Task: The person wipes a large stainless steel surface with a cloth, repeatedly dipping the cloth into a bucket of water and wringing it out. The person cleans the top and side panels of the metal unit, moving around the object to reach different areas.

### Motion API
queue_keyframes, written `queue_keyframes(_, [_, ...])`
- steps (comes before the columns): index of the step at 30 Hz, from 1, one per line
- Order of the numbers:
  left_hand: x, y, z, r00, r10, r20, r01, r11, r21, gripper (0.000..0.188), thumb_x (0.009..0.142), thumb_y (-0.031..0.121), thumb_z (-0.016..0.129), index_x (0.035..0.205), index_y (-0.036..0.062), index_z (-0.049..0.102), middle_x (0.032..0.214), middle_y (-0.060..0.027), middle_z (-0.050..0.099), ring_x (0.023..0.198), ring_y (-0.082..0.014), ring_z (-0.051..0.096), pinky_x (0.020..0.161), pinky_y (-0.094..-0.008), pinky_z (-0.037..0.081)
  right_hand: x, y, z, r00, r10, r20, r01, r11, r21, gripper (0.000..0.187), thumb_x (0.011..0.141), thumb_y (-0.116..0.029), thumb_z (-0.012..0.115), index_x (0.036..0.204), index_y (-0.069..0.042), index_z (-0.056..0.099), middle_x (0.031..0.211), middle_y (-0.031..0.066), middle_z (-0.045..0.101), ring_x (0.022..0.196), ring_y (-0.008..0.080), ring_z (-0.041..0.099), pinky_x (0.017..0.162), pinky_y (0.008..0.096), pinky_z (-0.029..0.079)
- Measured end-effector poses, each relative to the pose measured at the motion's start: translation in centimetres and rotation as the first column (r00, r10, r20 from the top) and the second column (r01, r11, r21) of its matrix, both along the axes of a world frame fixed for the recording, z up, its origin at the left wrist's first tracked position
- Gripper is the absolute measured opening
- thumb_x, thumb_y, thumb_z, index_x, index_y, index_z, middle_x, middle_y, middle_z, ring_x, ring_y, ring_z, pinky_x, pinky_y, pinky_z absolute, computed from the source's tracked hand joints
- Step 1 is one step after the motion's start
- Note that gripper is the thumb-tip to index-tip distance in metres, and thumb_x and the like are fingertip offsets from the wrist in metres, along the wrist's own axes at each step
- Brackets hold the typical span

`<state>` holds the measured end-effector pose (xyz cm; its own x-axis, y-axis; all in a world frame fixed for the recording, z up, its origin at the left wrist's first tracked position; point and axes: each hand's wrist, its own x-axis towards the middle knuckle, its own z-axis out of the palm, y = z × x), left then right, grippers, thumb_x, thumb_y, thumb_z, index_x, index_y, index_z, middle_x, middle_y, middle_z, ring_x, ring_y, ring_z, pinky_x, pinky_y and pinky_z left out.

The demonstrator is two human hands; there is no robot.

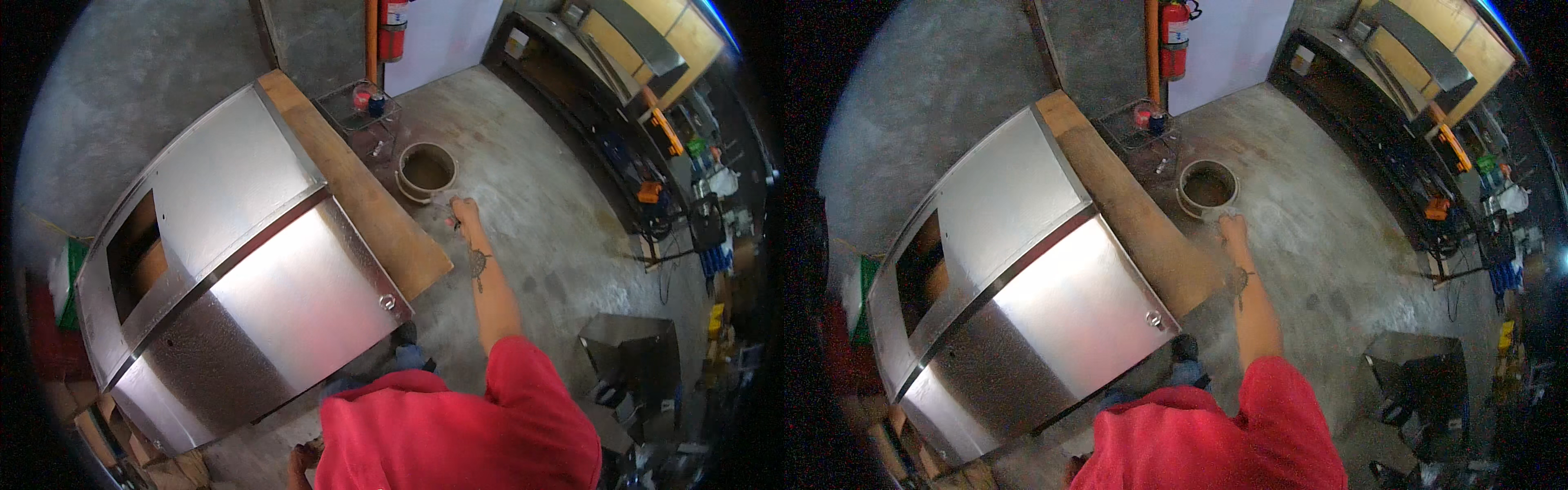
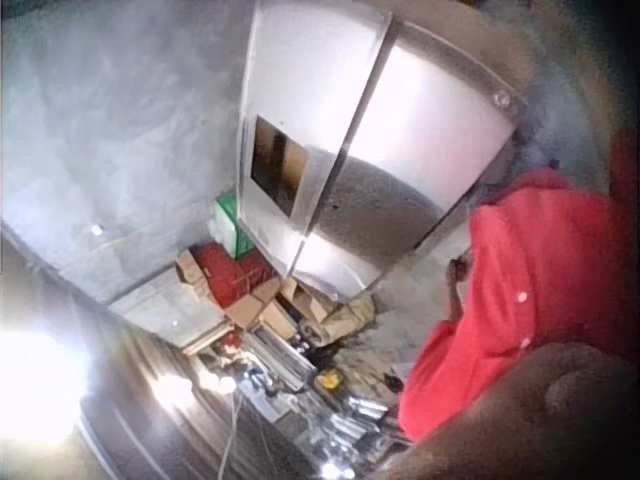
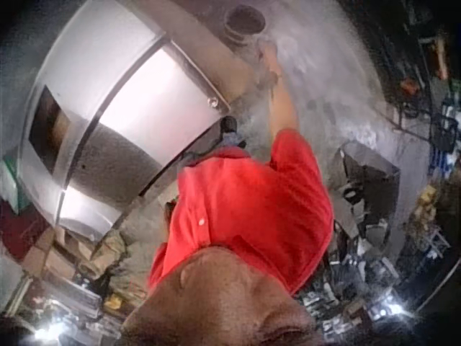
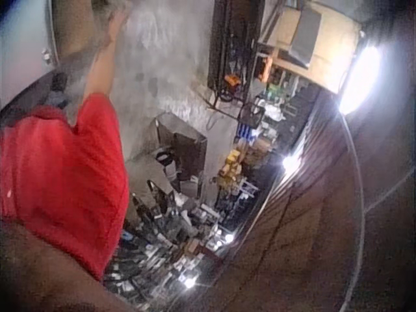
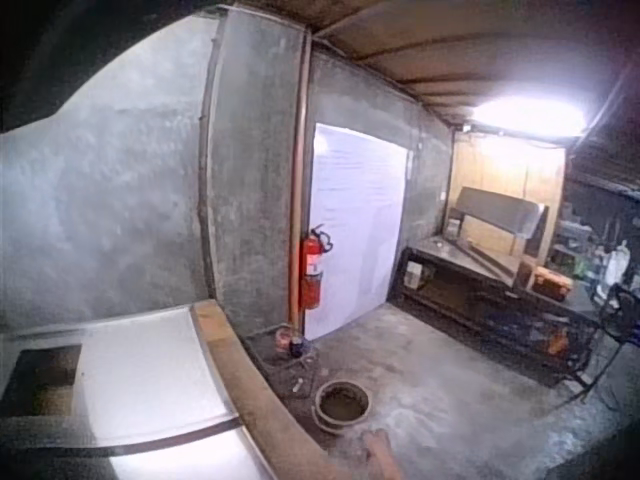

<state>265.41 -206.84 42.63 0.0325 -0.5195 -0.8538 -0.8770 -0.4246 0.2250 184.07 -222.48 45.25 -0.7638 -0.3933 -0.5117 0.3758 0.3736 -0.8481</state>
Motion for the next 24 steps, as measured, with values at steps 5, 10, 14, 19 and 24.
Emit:
queue_keyframes(5, [-5.0,2.4,2.6,0.999,0.033,0.001,-0.033,0.999,-0.036,0.046,0.098,0.041,0.063,0.120,0.0013,0.064,0.107,-0.0139,0.071,0.095,-0.0272,0.068,0.081,-0.0400,0.054,-10.3,-3.2,-5.4,0.983,0.175,-0.048,-0.165,0.972,0.166,0.060,0.100,-0.032,0.064,0.138,0.011,0.047,0.126,0.0229,0.060,0.099,0.0313,0.064,0.063,0.0417,0.063])
queue_keyframes(10, [-7.0,4.9,7.0,0.996,0.057,0.069,-0.049,0.992,-0.117,0.043,0.100,0.040,0.062,0.118,0.0017,0.064,0.105,-0.0119,0.071,0.093,-0.0255,0.068,0.080,-0.0391,0.054,-12.7,-8.8,-2.3,0.997,0.050,0.062,-0.042,0.991,-0.125,0.058,0.105,-0.041,0.055,0.140,0.005,0.052,0.137,0.0211,0.059,0.108,0.0337,0.066,0.074,0.0392,0.060])
queue_keyframes(14, [-9.7,-0.9,13.2,0.976,-0.160,0.151,0.197,0.939,-0.282,0.040,0.101,0.039,0.062,0.116,0.0020,0.065,0.104,-0.0104,0.071,0.092,-0.0241,0.067,0.079,-0.0384,0.053,-10.9,-8.8,1.7,0.620,0.202,-0.758,-0.215,0.973,0.084,0.044,0.108,-0.036,0.053,0.134,0.000,0.060,0.122,0.0118,0.069,0.100,0.0222,0.067,0.076,0.0295,0.054])
queue_keyframes(19, [-19.5,-7.9,27.6,0.925,0.123,-0.359,-0.226,0.938,-0.262,0.039,0.106,0.039,0.059,0.114,0.0015,0.064,0.097,0.0009,0.063,0.086,-0.0107,0.055,0.077,-0.0302,0.049,15.5,-0.7,15.5,0.595,0.655,-0.466,-0.803,0.451,-0.390,0.035,0.110,-0.030,0.054,0.129,-0.001,0.060,0.102,0.0050,0.069,0.089,0.0124,0.066,0.078,0.0292,0.056])
queue_keyframes(24, [-25.7,-14.4,28.0,0.744,-0.013,-0.668,-0.327,0.864,-0.382,0.046,0.109,0.041,0.055,0.124,-0.0008,0.067,0.105,-0.0036,0.067,0.093,-0.0100,0.059,0.080,-0.0284,0.051,27.9,3.8,18.6,0.392,0.845,-0.365,-0.895,0.257,-0.365,0.040,0.103,-0.024,0.068,0.137,-0.004,0.061,0.111,0.0082,0.072,0.101,0.0170,0.068,0.089,0.0323,0.055])
